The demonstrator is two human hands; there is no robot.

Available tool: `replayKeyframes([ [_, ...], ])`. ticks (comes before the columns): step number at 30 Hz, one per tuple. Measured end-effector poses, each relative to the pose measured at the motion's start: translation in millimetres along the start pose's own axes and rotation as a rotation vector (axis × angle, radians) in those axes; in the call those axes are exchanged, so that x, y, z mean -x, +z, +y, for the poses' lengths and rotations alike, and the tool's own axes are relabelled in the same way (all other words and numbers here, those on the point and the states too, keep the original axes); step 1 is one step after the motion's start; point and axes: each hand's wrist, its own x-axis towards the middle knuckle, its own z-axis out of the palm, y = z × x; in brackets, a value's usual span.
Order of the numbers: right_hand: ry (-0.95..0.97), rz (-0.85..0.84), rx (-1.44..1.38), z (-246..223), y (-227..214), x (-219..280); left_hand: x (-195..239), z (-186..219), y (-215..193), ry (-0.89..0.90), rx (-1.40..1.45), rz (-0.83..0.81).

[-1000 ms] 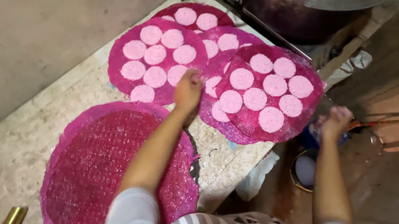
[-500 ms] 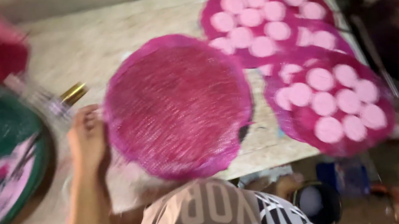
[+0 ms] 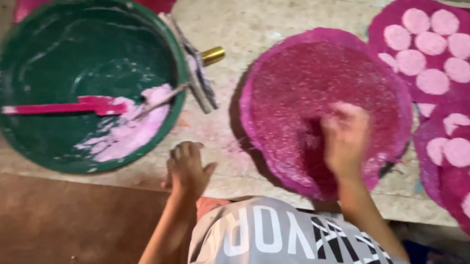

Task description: The person scoops pink paste from a green bowl using a spatula and loads it into a handheld extruder. They then press the extruder to form small round pink discs onto a purple tray, repeating the cycle continuously.

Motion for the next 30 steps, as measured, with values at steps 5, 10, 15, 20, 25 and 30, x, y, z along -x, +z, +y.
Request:
replayKeyframes([
  [5,-0.192,-0.574,-0.026,-115,185,-59,15,-36,-13,0.058,0.029,-0.126],
  [10,0.167,-0.722,0.156,-106,294,-58,16,-63,-38,0.264,0.230,-0.117],
  [15,0.087,-0.489,-0.029,-66,324,-61,-3,-55,-63,0.395,0.564,-0.229],
  [20,0.696,-0.456,-0.529,-54,214,-137,-48,8,-49,0.780,0.483,-0.097],
  [25,0.558,-0.383,-0.533,-69,20,-154,-98,90,-38,0.904,0.303,-0.112],
  [30,0.398,-0.580,-0.493,-92,-102,-107,-110,132,-71,0.728,0.431,0.260],
])
